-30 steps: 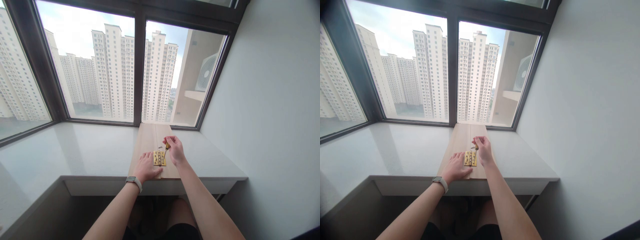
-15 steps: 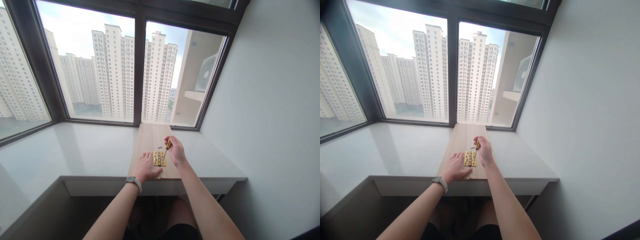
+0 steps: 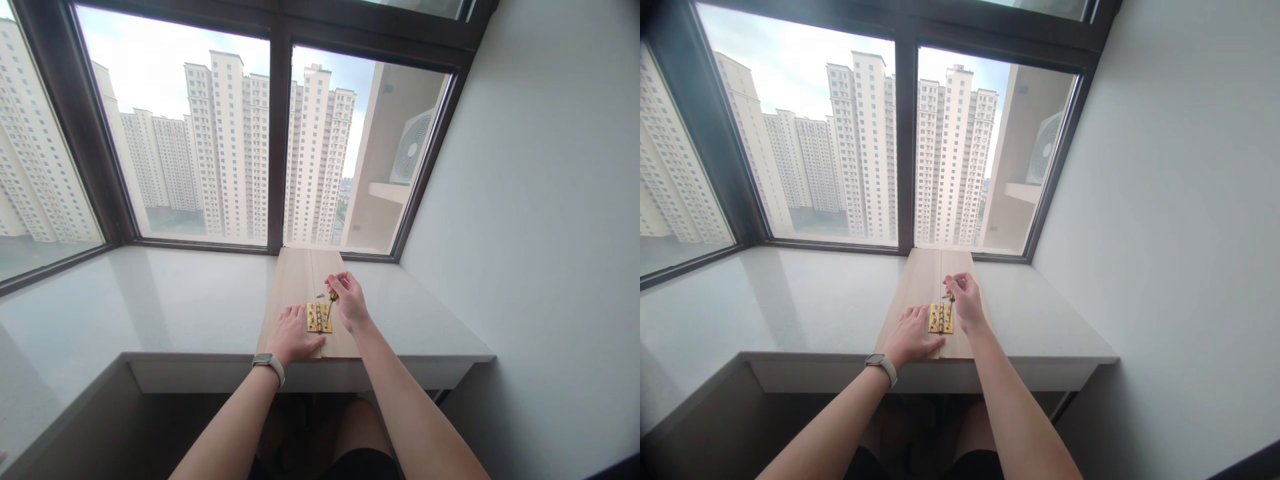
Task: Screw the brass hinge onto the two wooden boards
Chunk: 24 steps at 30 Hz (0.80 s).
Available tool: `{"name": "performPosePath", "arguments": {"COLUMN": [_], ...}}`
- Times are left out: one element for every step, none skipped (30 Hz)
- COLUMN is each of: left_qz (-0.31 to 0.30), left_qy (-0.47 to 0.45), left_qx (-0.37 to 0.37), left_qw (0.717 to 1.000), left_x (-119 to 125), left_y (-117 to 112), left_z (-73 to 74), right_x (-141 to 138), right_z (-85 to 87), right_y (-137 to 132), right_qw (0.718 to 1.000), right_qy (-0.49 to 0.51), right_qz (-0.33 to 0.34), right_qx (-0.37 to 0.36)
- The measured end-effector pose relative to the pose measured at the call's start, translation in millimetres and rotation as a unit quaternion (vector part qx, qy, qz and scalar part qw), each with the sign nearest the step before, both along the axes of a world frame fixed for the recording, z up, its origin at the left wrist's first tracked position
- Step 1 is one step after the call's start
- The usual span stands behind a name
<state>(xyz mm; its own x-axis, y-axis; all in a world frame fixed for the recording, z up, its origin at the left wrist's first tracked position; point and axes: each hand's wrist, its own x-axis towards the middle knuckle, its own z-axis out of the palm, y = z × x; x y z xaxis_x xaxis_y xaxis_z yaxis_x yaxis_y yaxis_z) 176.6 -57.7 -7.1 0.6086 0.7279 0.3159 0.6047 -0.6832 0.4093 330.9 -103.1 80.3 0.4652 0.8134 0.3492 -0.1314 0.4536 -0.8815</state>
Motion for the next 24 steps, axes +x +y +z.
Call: {"name": "performPosePath", "arguments": {"left_qz": [-0.001,-0.001,-0.001,-0.001,-0.001,-0.001,-0.001,-0.001,0.0,0.0,-0.002,-0.003,-0.003,-0.003,-0.002,0.0,0.001,0.002,0.003,0.003,0.004,0.004,0.004,0.003], "left_qy": [-0.001,-0.003,-0.004,-0.005,-0.005,-0.005,-0.005,-0.004,-0.004,-0.003,-0.004,-0.004,-0.004,-0.004,-0.003,-0.002,0.0,0.001,0.002,0.003,0.003,0.003,0.002,0.001], "left_qx": [0.002,0.004,0.007,0.009,0.012,0.014,0.015,0.016,0.016,0.015,0.014,0.013,0.012,0.01,0.009,0.007,0.005,0.002,0.001,-0.001,-0.001,-0.001,-0.001,0.0], "left_qw": [1.0,1.0,1.0,1.0,1.0,1.0,1.0,1.0,1.0,1.0,1.0,1.0,1.0,1.0,1.0,1.0,1.0,1.0,1.0,1.0,1.0,1.0,1.0,1.0], "left_x": [0.0,0.0,-0.1,-0.2,-0.2,-0.3,-0.4,-0.4,-0.4,-0.4,-0.4,-0.4,-0.4,-0.4,-0.5,-0.5,-0.5,-0.5,-0.5,-0.5,-0.4,-0.3,-0.2,-0.1], "left_y": [0.2,0.4,0.7,0.9,1.2,1.4,1.6,1.8,1.8,1.8,1.8,1.6,1.4,1.1,0.7,0.4,0.1,-0.1,-0.3,-0.3,-0.2,-0.1,0.1,0.3], "left_z": [-0.5,-1.1,-1.6,-2.0,-2.3,-2.5,-2.6,-2.5,-2.4,-2.3,-2.0,-1.8,-1.5,-1.2,-0.8,-0.4,0.1,0.5,0.8,0.9,0.9,0.7,0.4,0.0], "right_x": [0.1,0.2,0.2,0.1,0.0,-0.1,-0.1,-0.1,0.1,0.2,0.4,0.6,0.7,0.8,0.8,0.7,0.6,0.5,0.4,0.4,0.5,0.7,1.0,1.3], "right_z": [-0.1,-0.1,0.2,0.6,1.1,1.4,1.6,1.4,0.8,-0.1,-1.2,-2.4,-3.6,-4.4,-4.9,-5.0,-4.6,-3.9,-3.0,-2.0,-1.1,-0.2,0.5,1.0], "right_y": [-0.6,-1.2,-1.8,-2.2,-2.5,-2.7,-2.7,-2.4,-2.0,-1.4,-0.5,0.4,1.4,2.4,3.3,4.0,4.3,4.3,3.9,3.2,2.3,1.3,0.3,-0.5], "right_qw": [1.0,1.0,0.999,0.999,0.999,0.998,0.999,0.999,0.999,0.999,0.999,0.999,1.0,1.0,1.0,1.0,1.0,1.0,1.0,1.0,1.0,1.0,1.0,0.999], "right_qy": [-0.003,-0.004,-0.004,-0.003,-0.001,0.002,0.005,0.009,0.015,0.019,0.021,0.021,0.019,0.018,0.018,0.019,0.021,0.02,0.015,0.008,0.0,-0.007,-0.012,-0.014], "right_qz": [0.014,0.025,0.033,0.04,0.044,0.044,0.041,0.036,0.029,0.025,0.023,0.022,0.02,0.015,0.006,-0.004,-0.013,-0.017,-0.017,-0.011,-0.001,0.011,0.023,0.034], "right_qx": [0.007,0.014,0.021,0.027,0.031,0.032,0.031,0.028,0.023,0.019,0.015,0.012,0.01,0.009,0.009,0.009,0.009,0.008,0.008,0.007,0.006,0.007,0.01,0.015]}}
